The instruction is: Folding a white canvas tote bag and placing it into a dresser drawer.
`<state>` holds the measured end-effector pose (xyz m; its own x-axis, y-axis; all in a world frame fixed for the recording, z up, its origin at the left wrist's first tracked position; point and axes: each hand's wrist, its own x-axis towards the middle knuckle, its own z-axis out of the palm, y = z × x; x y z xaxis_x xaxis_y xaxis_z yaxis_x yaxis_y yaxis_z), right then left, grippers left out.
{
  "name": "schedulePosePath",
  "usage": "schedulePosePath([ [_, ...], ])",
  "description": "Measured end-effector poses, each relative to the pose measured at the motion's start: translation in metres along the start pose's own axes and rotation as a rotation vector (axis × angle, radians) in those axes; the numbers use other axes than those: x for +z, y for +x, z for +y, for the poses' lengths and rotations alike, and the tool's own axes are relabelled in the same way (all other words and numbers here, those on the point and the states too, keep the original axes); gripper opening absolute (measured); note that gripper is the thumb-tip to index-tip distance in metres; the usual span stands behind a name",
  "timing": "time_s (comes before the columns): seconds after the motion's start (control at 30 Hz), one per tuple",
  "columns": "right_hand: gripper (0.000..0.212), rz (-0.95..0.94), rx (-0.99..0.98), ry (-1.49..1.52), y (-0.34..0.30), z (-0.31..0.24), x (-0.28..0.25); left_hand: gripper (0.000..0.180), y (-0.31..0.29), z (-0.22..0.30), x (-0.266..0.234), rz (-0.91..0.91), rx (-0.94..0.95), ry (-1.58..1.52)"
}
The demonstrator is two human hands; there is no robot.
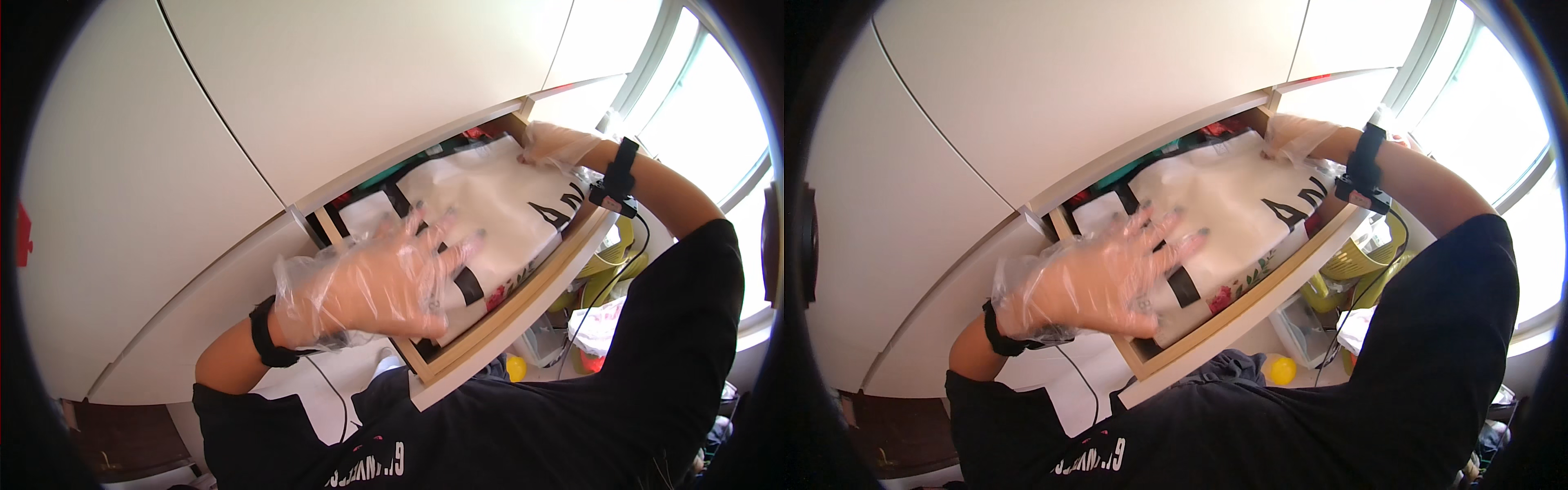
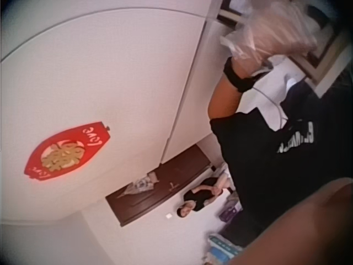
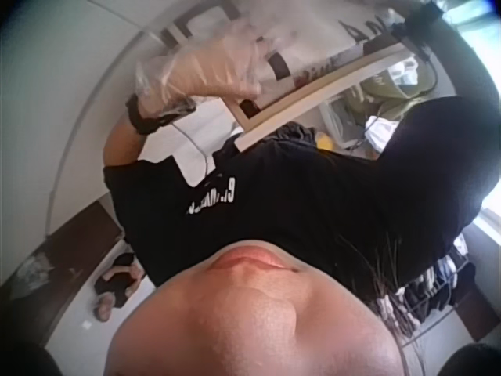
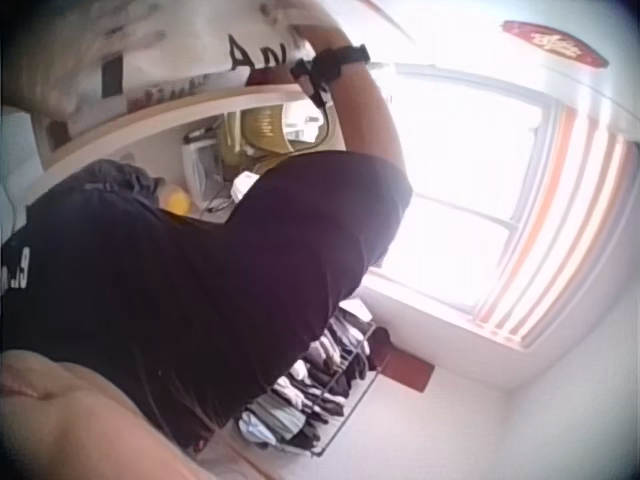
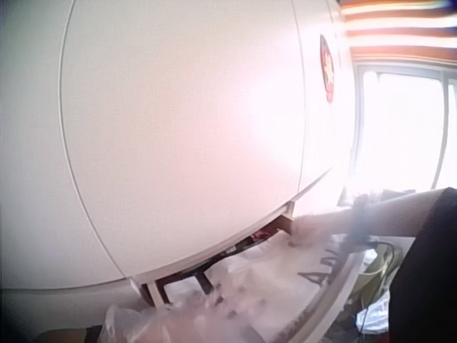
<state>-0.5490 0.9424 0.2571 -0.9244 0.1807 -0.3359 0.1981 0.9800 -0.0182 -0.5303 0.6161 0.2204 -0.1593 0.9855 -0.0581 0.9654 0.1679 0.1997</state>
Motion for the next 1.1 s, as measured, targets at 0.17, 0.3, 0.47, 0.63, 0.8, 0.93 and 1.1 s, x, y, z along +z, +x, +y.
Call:
schedulePosePath([
  [0.17,0.033,0.211,-0.324,0.177,0.044,0.055,0.008,0.096,0.004,-0.009,-0.017,0.019,-0.104,0.081],
  [0.3,0.036,0.384,-0.076,0.047,0.044,0.009,0.013,0.096,0.009,-0.008,-0.016,-0.002,-0.180,0.054],
  [0.47,0.038,0.318,-0.255,-0.209,-0.004,0.003,-0.012,0.095,0.012,-0.021,-0.001,0.045,-0.161,0.074],
  [0.63,0.069,0.263,-0.542,-0.173,-0.089,-0.031,0.007,0.090,0.006,-0.017,-0.004,0.062,-0.202,0.109],
  [0.8,0.087,-0.260,-0.574,-0.055,-0.081,-0.024,0.005,0.069,-0.012,0.000,-0.016,0.060,-0.013,-0.012],
  [0.93,0.107,-0.113,-0.536,0.197,-0.108,-0.007,0.024,0.089,-0.049,0.006,-0.006,0.108,-0.008,-0.147],
  [1.1,0.121,0.017,-0.527,-0.142,-0.131,-0.029,0.030,0.111,-0.053,0.020,-0.002,0.113,-0.049,-0.024],
])
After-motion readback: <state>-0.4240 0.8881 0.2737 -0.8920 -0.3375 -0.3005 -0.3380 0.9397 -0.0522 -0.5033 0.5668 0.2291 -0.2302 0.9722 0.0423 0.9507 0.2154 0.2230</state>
